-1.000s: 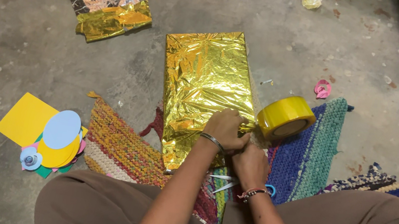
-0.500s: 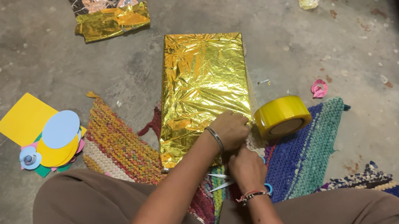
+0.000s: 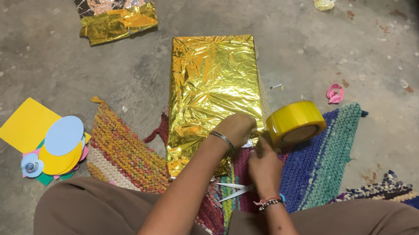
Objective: The person sits on the floor wrapping a box with gold foil wrapping paper. They press the paper folds flat, pull yellow tape from a roll, cut pieces of tape with scissors, and stick the tape along the paper seam to secure the wrap.
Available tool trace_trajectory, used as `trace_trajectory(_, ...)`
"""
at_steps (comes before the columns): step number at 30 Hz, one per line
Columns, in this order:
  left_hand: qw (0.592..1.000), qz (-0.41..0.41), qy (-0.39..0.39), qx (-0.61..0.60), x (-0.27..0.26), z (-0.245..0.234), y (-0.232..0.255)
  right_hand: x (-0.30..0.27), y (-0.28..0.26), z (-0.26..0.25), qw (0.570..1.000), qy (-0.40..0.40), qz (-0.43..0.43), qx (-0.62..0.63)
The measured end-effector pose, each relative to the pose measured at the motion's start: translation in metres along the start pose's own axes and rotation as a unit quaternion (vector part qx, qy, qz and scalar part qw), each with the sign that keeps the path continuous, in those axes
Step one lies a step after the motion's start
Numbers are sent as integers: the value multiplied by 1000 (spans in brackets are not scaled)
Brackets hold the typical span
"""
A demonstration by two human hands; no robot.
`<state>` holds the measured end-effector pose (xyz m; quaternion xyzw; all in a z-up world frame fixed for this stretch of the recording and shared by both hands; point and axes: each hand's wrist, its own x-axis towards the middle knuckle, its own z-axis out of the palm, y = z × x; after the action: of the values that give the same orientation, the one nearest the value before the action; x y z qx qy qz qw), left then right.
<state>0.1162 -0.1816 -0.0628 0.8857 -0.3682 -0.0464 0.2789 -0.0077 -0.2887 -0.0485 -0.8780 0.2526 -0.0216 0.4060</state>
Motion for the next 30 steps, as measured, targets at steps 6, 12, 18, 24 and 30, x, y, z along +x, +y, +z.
trace_trajectory(6, 1000, 14, -12, -25, -4, -8, 4, -8, -15, -4, 989, -100, 34, -99)
trace_trajectory(12, 998, 56, -27, 5, -16, -12, 11, -14, -26, -14, 981, -126, 0, -145)
trace_trajectory(18, 998, 56, 18, -7, -18, -1, 2, -13, -29, -30, 997, 0, 20, -72)
trace_trajectory(24, 998, 52, 14, 18, -15, 8, 0, -9, -22, -34, 990, 76, -41, -112)
trace_trajectory(30, 998, 49, 21, 12, -20, 7, 0, -2, -6, -16, 972, 78, -123, -187)
